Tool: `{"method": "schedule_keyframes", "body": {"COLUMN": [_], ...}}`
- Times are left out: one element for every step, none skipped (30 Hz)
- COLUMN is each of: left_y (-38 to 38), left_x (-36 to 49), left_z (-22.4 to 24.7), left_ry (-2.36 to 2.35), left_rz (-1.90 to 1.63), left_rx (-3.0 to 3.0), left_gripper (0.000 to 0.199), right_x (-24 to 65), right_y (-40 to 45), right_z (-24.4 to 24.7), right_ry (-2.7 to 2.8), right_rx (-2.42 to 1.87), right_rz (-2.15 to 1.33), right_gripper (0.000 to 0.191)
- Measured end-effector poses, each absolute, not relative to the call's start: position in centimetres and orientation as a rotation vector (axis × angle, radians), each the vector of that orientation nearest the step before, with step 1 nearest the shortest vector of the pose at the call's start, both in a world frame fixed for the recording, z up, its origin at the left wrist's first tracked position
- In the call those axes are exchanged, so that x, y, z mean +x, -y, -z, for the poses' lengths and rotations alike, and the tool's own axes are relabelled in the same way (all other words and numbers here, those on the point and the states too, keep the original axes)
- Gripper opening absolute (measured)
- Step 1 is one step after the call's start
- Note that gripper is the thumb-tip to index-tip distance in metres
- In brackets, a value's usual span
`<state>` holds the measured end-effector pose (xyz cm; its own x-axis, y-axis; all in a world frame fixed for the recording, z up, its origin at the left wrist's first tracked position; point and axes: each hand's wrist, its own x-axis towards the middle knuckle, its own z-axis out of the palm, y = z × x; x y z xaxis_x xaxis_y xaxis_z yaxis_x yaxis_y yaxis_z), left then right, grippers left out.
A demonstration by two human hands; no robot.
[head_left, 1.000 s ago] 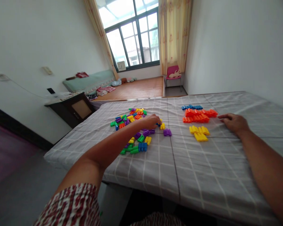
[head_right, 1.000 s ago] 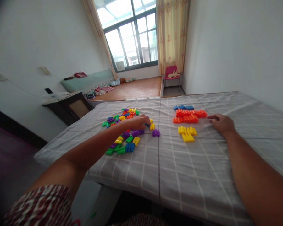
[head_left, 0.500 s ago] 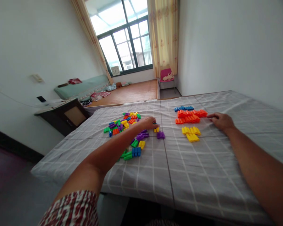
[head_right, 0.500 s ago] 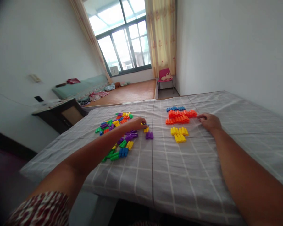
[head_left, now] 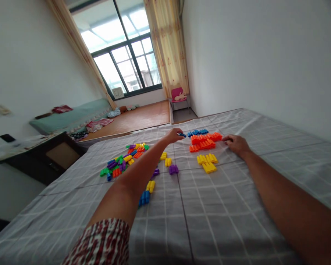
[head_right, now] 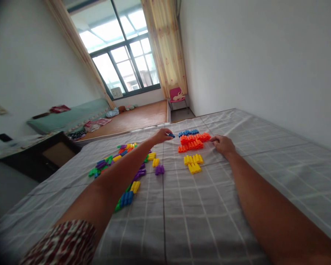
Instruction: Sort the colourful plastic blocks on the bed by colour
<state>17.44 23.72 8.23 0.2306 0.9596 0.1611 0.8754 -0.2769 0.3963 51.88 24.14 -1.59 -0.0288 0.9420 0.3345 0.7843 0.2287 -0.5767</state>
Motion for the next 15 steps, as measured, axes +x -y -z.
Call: {"method": "schedule_keyframes", "body": {"left_y": [-24.9,-26.0,-27.1,-28.0,-29.0,-29.8,-30.5,-31.1,-31.6,-32.0,-32.3,-32.5,-32.6,-32.6,-32.6], "left_x": [18.0,18.5,18.9,19.3,19.7,20.0,20.2,20.4,20.6,20.7,20.8,20.8,20.9,20.9,20.9], "left_z": [-8.0,-7.7,-7.4,-7.0,-6.7,-6.3,-6.0,-5.6,-5.3,-5.1,-4.8,-4.6,-4.5,-4.4,-4.3], "left_ry": [-1.718,-1.697,-1.674,-1.653,-1.636,-1.625,-1.617,-1.614,-1.612,-1.612,-1.610,-1.609,-1.603,-1.593,-1.581], "left_rz": [-0.578,-0.599,-0.619,-0.641,-0.664,-0.687,-0.708,-0.720,-0.719,-0.703,-0.674,-0.637,-0.604,-0.579,-0.564], "left_rx": [2.285,2.298,2.313,2.325,2.332,2.333,2.328,2.320,2.313,2.308,2.307,2.307,2.308,2.307,2.305], "left_gripper": [0.034,0.034,0.034,0.035,0.037,0.038,0.040,0.042,0.044,0.044,0.044,0.043,0.042,0.042,0.042], "right_x": [51.8,51.7,51.7,51.6,51.6,51.5,51.5,51.4,51.4,51.4,51.4,51.4,51.4,51.4,51.4], "right_y": [-24.2,-24.2,-24.2,-24.3,-24.3,-24.4,-24.4,-24.5,-24.5,-24.5,-24.5,-24.5,-24.5,-24.5,-24.5], "right_z": [1.6,1.5,1.5,1.5,1.5,1.4,1.4,1.4,1.3,1.2,1.2,1.1,1.1,1.0,1.0], "right_ry": [1.845,1.845,1.846,1.848,1.849,1.850,1.850,1.850,1.850,1.851,1.855,1.859,1.861,1.864,1.867], "right_rx": [-1.593,-1.594,-1.592,-1.591,-1.592,-1.595,-1.599,-1.604,-1.612,-1.618,-1.623,-1.628,-1.633,-1.638,-1.640], "right_rz": [-0.306,-0.306,-0.307,-0.309,-0.313,-0.316,-0.317,-0.316,-0.315,-0.315,-0.317,-0.318,-0.319,-0.318,-0.316], "right_gripper": [0.031,0.031,0.031,0.031,0.030,0.030,0.029,0.029,0.028,0.028,0.028,0.028,0.029,0.029,0.029]}}
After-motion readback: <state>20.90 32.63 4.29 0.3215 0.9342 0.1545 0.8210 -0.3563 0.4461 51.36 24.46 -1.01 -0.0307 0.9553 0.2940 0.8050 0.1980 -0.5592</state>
